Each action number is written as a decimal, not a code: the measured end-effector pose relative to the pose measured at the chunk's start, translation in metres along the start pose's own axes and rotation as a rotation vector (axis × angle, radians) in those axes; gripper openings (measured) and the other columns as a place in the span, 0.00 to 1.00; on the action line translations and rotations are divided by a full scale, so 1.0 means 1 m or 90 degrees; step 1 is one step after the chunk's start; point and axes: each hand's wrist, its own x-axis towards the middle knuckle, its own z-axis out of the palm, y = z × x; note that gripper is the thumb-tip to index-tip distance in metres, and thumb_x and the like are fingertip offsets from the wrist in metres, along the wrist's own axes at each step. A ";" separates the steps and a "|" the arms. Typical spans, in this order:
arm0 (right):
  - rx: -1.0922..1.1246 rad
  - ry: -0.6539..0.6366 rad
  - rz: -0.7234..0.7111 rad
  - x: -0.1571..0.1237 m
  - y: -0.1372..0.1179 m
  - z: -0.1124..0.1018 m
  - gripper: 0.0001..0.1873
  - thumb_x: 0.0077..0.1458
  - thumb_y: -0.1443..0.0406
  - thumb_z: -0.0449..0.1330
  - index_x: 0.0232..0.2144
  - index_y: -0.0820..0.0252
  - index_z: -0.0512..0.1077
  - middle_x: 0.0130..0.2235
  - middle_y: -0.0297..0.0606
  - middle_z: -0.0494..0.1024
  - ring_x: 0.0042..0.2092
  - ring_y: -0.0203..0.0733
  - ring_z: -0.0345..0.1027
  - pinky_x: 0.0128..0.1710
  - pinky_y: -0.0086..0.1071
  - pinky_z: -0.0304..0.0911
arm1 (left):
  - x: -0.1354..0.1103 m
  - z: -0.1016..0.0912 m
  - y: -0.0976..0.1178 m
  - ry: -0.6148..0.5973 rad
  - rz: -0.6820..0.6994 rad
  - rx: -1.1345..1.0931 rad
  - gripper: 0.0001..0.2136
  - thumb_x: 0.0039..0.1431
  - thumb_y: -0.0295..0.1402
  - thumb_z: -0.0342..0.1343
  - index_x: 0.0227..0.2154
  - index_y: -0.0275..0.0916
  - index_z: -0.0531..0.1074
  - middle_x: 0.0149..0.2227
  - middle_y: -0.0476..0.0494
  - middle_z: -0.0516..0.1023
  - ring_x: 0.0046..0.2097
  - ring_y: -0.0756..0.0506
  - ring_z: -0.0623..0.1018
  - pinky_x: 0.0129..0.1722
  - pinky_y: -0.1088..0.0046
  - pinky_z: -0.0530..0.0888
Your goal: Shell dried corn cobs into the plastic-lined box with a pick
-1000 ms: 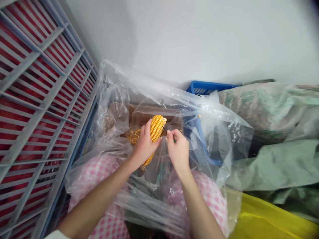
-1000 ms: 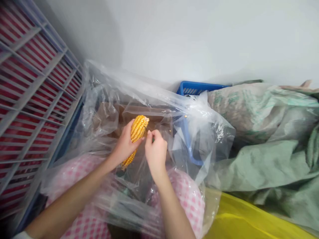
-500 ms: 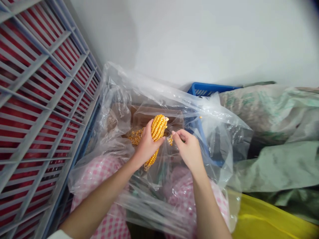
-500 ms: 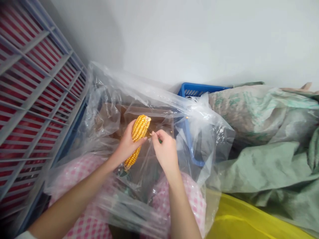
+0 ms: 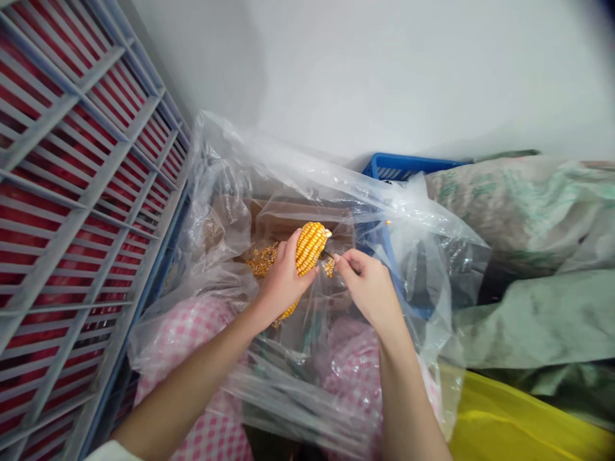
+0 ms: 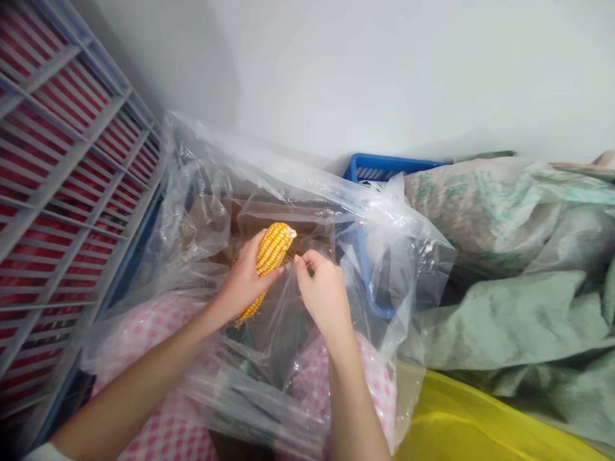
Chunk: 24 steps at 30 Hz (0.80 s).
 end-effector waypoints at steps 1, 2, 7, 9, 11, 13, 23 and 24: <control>-0.014 0.000 -0.001 0.000 0.001 0.001 0.15 0.53 0.59 0.50 0.18 0.59 0.62 0.17 0.27 0.60 0.21 0.31 0.51 0.24 0.26 0.46 | -0.001 0.000 0.000 -0.009 -0.004 0.017 0.33 0.50 0.36 0.54 0.59 0.39 0.48 0.56 0.35 0.59 0.58 0.38 0.61 0.55 0.58 0.60; -0.028 0.002 -0.001 0.001 0.002 0.002 0.15 0.53 0.60 0.50 0.18 0.59 0.61 0.17 0.27 0.60 0.21 0.31 0.51 0.23 0.26 0.45 | -0.002 0.001 0.001 -0.016 -0.013 0.031 0.33 0.50 0.36 0.54 0.59 0.40 0.48 0.55 0.34 0.60 0.58 0.38 0.61 0.54 0.57 0.61; -0.072 0.070 0.013 -0.002 -0.002 0.028 0.13 0.54 0.63 0.48 0.20 0.58 0.62 0.19 0.30 0.63 0.22 0.33 0.53 0.24 0.27 0.45 | -0.002 0.004 0.003 -0.011 -0.075 0.032 0.34 0.50 0.36 0.53 0.59 0.35 0.47 0.55 0.30 0.59 0.58 0.36 0.61 0.52 0.56 0.62; -0.078 0.118 0.036 -0.005 -0.007 0.043 0.12 0.56 0.64 0.46 0.23 0.59 0.63 0.20 0.31 0.64 0.22 0.33 0.54 0.24 0.28 0.44 | 0.000 0.005 0.003 0.020 -0.088 -0.001 0.33 0.51 0.37 0.53 0.58 0.35 0.48 0.56 0.29 0.58 0.57 0.36 0.62 0.52 0.56 0.63; -0.074 0.144 0.046 -0.008 -0.010 0.056 0.12 0.57 0.63 0.45 0.25 0.59 0.63 0.20 0.31 0.65 0.21 0.33 0.54 0.23 0.27 0.43 | 0.002 0.005 0.003 0.052 -0.097 -0.042 0.32 0.51 0.38 0.53 0.58 0.36 0.48 0.56 0.30 0.58 0.57 0.37 0.63 0.51 0.57 0.63; -0.067 0.157 0.037 -0.009 -0.012 0.064 0.13 0.59 0.62 0.43 0.26 0.59 0.62 0.21 0.32 0.66 0.21 0.33 0.56 0.23 0.27 0.43 | 0.005 0.005 0.002 0.069 -0.097 -0.082 0.32 0.51 0.37 0.53 0.57 0.37 0.49 0.56 0.31 0.58 0.56 0.39 0.64 0.52 0.58 0.63; -0.055 0.123 -0.052 -0.002 -0.007 0.043 0.16 0.58 0.59 0.44 0.25 0.59 0.64 0.21 0.32 0.65 0.22 0.33 0.55 0.25 0.27 0.46 | 0.008 -0.005 -0.003 0.054 -0.061 -0.177 0.31 0.47 0.33 0.56 0.55 0.39 0.51 0.57 0.35 0.60 0.57 0.42 0.62 0.56 0.60 0.59; -0.032 0.108 -0.058 -0.001 -0.006 0.037 0.16 0.58 0.58 0.44 0.23 0.59 0.64 0.21 0.31 0.65 0.22 0.33 0.55 0.25 0.27 0.47 | 0.007 -0.005 -0.004 0.050 -0.052 -0.167 0.32 0.47 0.33 0.57 0.55 0.39 0.51 0.57 0.36 0.60 0.57 0.42 0.62 0.56 0.60 0.59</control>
